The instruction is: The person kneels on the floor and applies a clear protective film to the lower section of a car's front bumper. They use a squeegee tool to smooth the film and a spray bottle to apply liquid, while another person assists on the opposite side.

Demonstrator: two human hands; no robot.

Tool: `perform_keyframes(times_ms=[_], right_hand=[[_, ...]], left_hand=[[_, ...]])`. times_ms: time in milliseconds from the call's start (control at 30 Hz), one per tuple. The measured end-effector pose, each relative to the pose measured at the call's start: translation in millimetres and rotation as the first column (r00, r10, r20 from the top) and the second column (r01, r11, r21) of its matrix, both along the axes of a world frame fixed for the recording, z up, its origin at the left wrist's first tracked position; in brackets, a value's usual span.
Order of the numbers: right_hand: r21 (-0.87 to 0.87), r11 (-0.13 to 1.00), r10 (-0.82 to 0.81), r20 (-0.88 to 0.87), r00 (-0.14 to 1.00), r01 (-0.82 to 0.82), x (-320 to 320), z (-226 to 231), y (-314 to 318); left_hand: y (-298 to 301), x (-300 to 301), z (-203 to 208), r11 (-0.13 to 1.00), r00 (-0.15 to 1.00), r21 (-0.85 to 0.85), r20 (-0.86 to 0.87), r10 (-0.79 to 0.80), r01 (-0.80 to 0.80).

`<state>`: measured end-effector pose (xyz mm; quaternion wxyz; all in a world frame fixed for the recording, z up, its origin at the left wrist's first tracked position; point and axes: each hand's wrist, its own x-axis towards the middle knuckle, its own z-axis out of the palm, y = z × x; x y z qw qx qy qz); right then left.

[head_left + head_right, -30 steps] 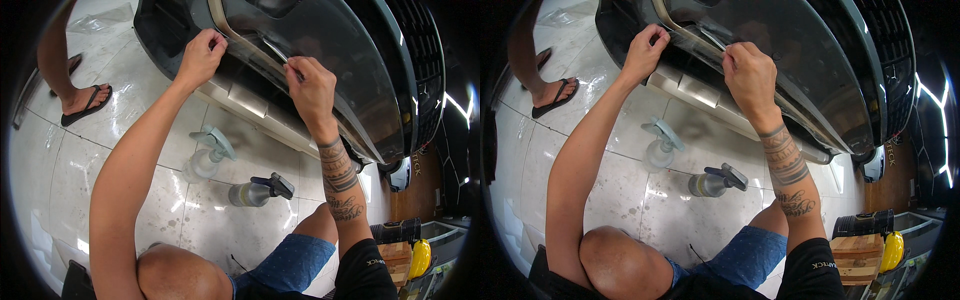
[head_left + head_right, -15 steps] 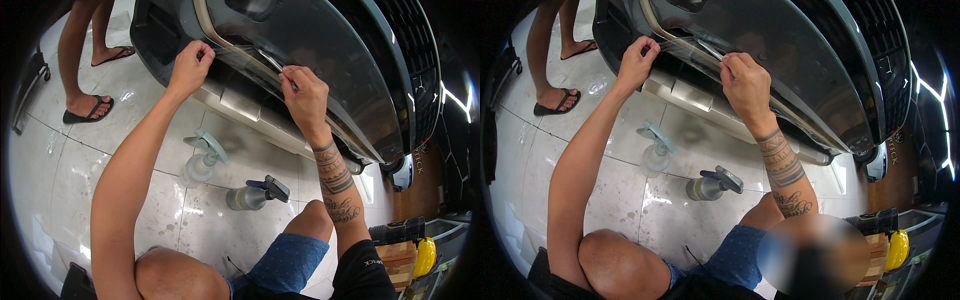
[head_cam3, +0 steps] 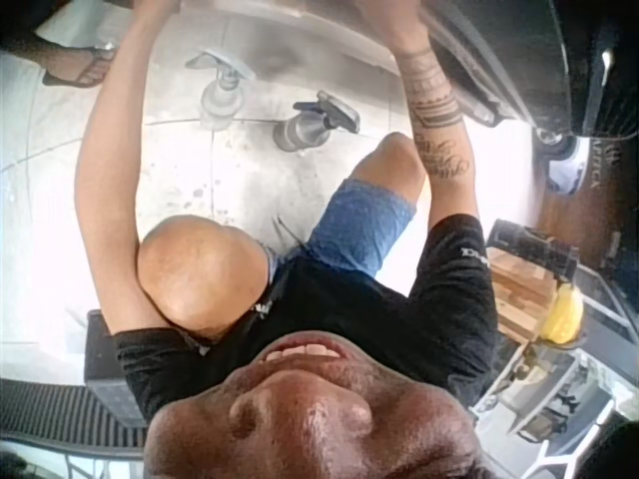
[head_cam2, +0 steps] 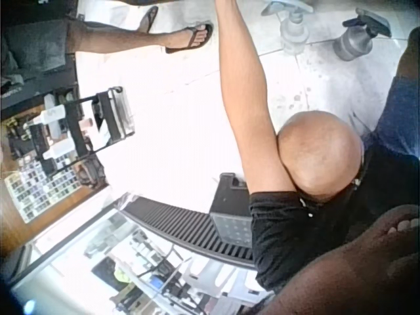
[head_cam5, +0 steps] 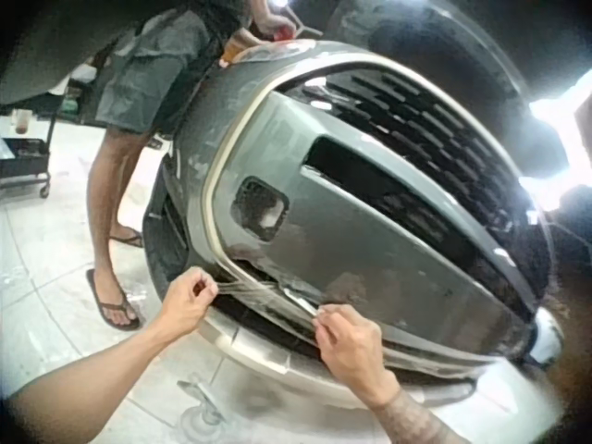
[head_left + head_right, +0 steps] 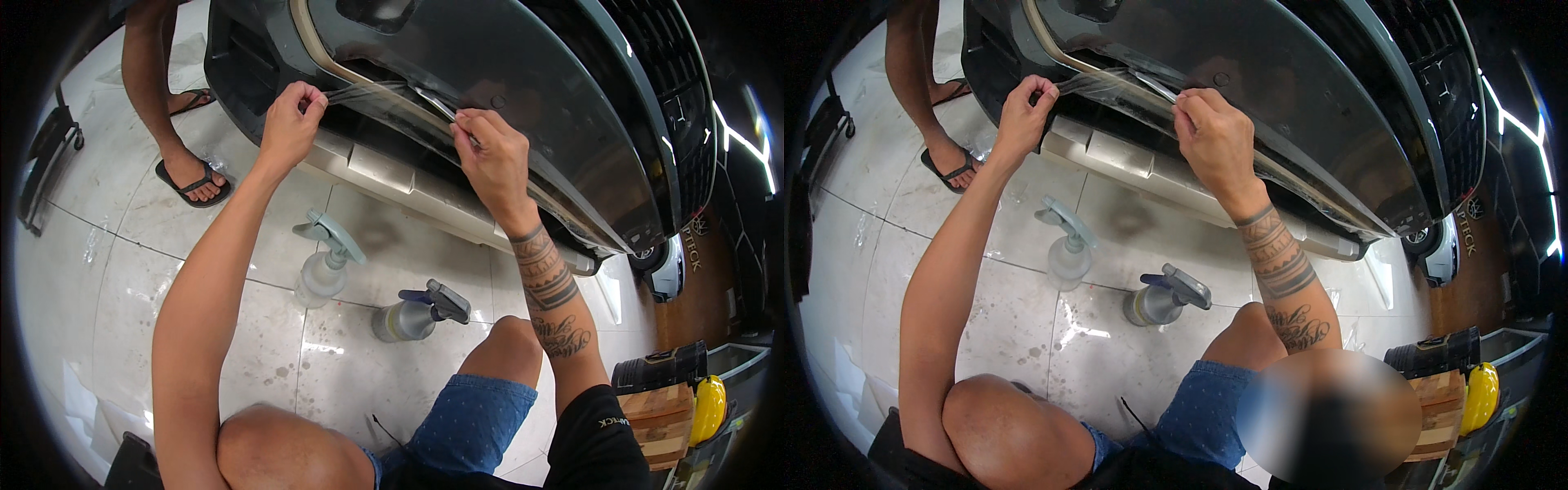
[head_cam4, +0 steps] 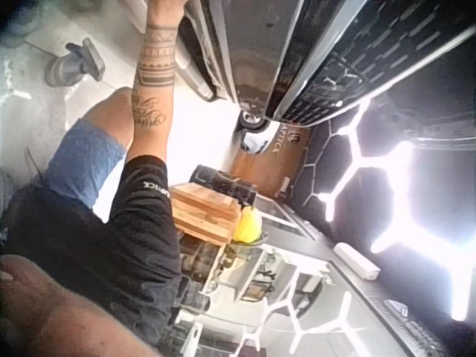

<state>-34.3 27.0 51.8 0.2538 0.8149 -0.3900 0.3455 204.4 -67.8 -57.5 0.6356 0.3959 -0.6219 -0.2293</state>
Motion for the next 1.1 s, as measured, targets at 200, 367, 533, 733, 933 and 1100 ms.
perform_keyframes(times_ms=[200,367,533,733,933,1100], right_hand=[[0.008,1.000,0.004,0.018,1.000,-0.005,-11.6,-1.7,3.4],[0.023,1.000,0.009,0.023,1.000,-0.009,-20.5,-1.2,4.7],[0.022,1.000,0.009,0.009,1.000,-0.009,-26.5,1.5,9.1],[0.020,1.000,0.014,0.003,1.000,-0.014,-33.0,5.1,12.7],[0.007,1.000,0.001,-0.034,0.999,0.000,-47.2,9.0,15.4],[0.004,1.000,0.002,-0.025,1.000,-0.002,-58.3,8.2,17.2]], left_hand=[[4.9,0.8,-2.5,0.999,1.000,0.032,0.018,-0.009,0.008],[10.1,1.5,-3.6,0.999,1.000,0.035,0.021,-0.005,0.004],[15.0,1.4,-5.5,0.999,0.999,0.050,0.031,-0.004,0.003],[15.1,2.9,-14.7,0.996,1.000,0.089,-0.005,-0.024,0.024],[16.4,1.7,-21.8,0.994,0.999,0.096,-0.016,-0.048,0.049],[17.5,3.4,-28.3,0.993,0.997,0.098,-0.022,-0.068,0.070]])
